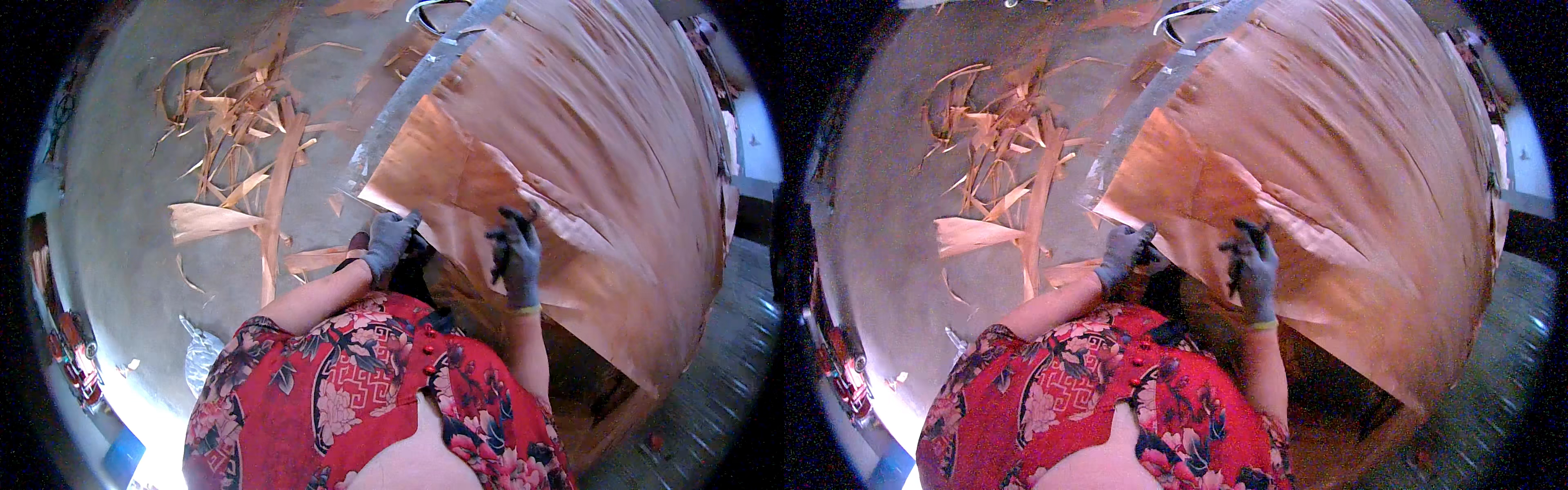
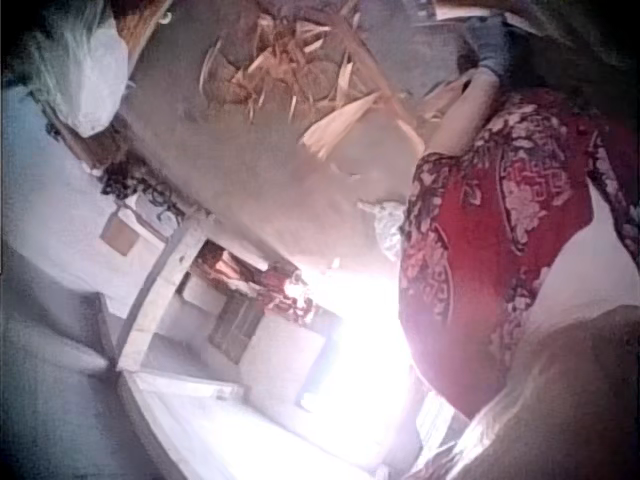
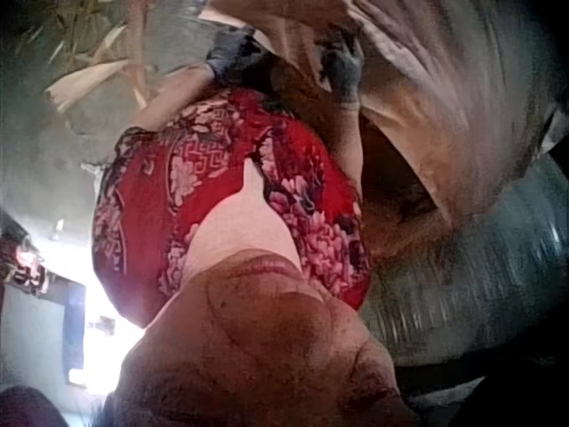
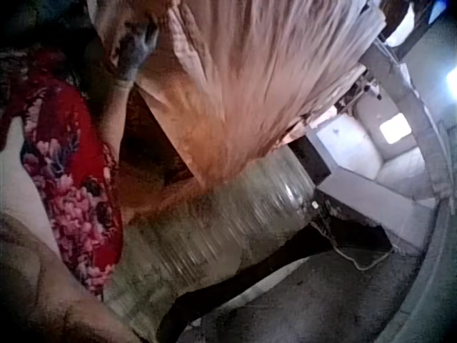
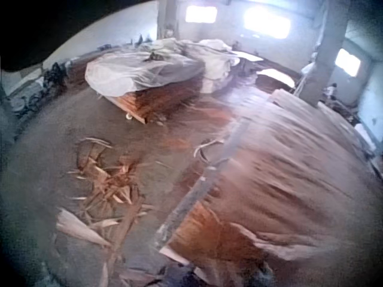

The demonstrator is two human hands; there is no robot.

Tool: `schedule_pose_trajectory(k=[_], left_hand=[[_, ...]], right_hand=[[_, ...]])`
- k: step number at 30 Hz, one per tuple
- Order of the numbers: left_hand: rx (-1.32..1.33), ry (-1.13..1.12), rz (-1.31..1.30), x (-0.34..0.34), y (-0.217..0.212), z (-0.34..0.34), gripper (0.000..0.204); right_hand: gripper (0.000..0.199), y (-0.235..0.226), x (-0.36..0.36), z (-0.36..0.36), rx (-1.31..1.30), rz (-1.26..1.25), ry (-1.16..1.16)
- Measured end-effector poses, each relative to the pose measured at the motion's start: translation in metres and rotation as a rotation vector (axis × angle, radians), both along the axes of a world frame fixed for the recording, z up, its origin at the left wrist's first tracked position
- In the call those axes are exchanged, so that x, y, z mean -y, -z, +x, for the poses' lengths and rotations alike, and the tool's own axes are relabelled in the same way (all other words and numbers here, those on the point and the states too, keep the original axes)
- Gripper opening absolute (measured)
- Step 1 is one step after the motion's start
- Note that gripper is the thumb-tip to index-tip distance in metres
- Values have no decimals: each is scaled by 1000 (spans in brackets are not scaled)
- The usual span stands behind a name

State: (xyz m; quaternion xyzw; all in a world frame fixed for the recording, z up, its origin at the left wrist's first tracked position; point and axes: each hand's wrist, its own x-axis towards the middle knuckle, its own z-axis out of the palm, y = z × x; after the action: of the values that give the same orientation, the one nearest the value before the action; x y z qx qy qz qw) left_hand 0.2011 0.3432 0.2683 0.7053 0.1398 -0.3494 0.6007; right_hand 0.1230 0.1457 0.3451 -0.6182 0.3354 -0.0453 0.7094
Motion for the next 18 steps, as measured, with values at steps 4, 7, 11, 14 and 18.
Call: schedule_pose_trajectory(k=[4, 7, 11, 14, 18], left_hand=[[-55, 26, -25, -18, 46, -1, 37], [-390, 208, -279, -32, -34, 22, 37], [162, 666, -41, -60, -84, 48, 44], [895, 728, 259, -11, -122, 51, 51], [1360, 700, 466, 58, -44, 61, 70]], right_hand=[[21, 50, -21, 56, 73, 117, 13], [18, 65, -19, 56, 59, 70, 61], [16, 72, -14, 59, 89, 21, 62], [16, 73, -7, 57, 45, -38, 52], [17, 71, -14, 65, 83, -8, 38]])
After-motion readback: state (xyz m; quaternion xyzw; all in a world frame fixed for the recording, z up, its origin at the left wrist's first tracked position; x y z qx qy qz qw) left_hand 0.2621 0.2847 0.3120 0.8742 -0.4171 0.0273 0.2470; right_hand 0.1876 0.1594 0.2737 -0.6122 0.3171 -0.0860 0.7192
